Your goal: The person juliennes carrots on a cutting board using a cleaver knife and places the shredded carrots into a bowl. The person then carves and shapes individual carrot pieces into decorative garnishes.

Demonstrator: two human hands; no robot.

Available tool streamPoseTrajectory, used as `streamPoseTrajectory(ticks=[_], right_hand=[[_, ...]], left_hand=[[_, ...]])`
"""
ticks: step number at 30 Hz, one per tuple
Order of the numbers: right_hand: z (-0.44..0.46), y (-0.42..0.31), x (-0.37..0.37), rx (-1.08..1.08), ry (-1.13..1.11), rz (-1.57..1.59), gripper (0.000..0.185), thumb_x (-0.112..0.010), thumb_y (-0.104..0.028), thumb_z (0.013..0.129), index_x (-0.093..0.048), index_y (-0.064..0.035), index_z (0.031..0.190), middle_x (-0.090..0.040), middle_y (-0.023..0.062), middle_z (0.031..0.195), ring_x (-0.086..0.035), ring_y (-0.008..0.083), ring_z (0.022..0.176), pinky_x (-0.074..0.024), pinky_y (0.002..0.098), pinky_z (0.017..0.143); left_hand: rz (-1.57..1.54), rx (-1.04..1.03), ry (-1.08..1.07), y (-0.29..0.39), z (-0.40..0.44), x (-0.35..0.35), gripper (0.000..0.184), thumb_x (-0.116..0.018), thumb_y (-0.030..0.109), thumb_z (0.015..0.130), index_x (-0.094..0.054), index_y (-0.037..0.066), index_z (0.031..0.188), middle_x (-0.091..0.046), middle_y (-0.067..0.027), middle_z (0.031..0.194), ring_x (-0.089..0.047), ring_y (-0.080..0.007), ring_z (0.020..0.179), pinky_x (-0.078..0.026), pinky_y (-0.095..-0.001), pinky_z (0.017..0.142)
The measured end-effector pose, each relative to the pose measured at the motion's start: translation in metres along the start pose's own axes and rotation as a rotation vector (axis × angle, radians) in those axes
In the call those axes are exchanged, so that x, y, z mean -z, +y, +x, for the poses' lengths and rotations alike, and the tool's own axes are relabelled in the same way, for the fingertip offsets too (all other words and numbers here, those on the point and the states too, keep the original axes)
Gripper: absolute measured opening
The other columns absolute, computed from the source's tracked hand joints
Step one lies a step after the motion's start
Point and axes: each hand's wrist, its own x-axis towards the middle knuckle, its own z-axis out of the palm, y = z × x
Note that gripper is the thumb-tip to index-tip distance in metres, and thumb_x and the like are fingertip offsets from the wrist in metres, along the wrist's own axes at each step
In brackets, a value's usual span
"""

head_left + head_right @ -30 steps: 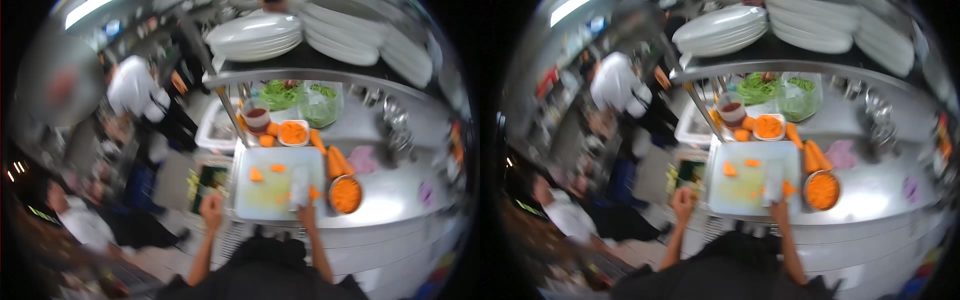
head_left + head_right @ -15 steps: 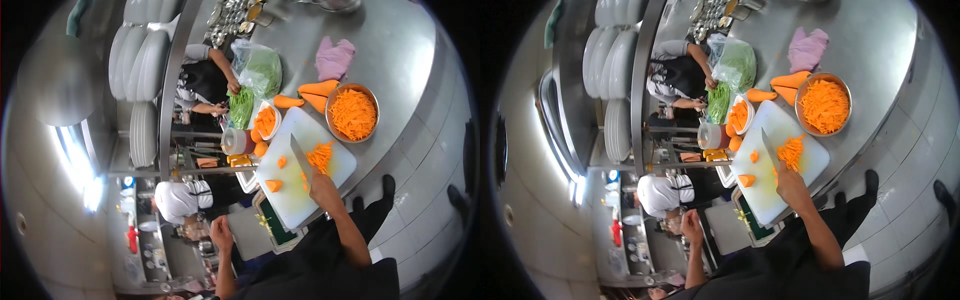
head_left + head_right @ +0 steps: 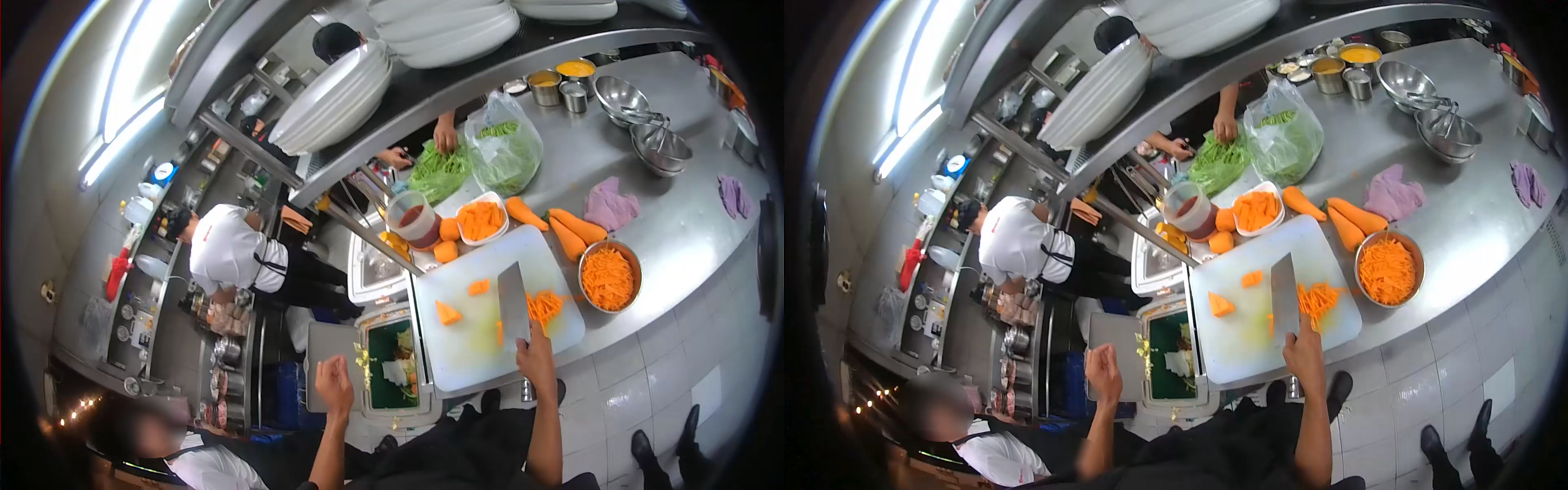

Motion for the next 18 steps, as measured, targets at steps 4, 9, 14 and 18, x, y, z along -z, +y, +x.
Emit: streamPoseTrajectory(ticks=[4,9,14,18], right_hand=[[-0.01,0.006,-0.002,-0.04,-0.004,-0.008,0.046,-0.057,-0.004,0.087,-0.041,0.0016,0.129,-0.06,0.0358,0.098,-0.056,0.0539,0.095,-0.0432,0.057,0.081],[-0.023,0.015,0.0,-0.084,0.076,0.206,0.044,-0.057,-0.006,0.088,-0.044,0.0002,0.129,-0.06,0.035,0.095,-0.057,0.0523,0.09,-0.0444,0.0547,0.079],[-0.045,0.026,-0.004,-0.091,0.033,0.429,0.04,-0.054,-0.009,0.091,-0.043,-0.0024,0.128,-0.059,0.0356,0.086,-0.056,0.0538,0.087,-0.0429,0.0586,0.076],[-0.047,0.024,0.005,-0.092,0.023,0.43,0.041,-0.057,-0.007,0.089,-0.044,-0.0002,0.128,-0.059,0.0351,0.091,-0.055,0.0538,0.091,-0.0438,0.0549,0.08]], left_hand=[[0.005,-0.037,-0.041,-0.007,-0.008,-0.011,0.009,-0.066,0.01,0.09,-0.067,0.001,0.093,-0.05,-0.0098,0.068,-0.045,-0.0221,0.06,-0.037,-0.0346,0.055],[0.055,-0.216,-0.143,0.013,0.023,-0.009,0.014,-0.064,0.014,0.093,-0.067,0.0,0.094,-0.057,-0.0104,0.075,-0.048,-0.0188,0.062,-0.037,-0.0319,0.055],[0.167,-0.393,-0.15,0.05,0.046,-0.011,0.015,-0.063,0.013,0.094,-0.066,-0.002,0.093,-0.057,-0.0054,0.08,-0.042,-0.0095,0.062,-0.032,-0.026,0.051],[0.171,-0.334,-0.141,0.056,0.042,-0.015,0.012,-0.064,0.012,0.093,-0.069,0.002,0.095,-0.058,-0.0052,0.076,-0.044,-0.0138,0.062,-0.034,-0.0288,0.053]])
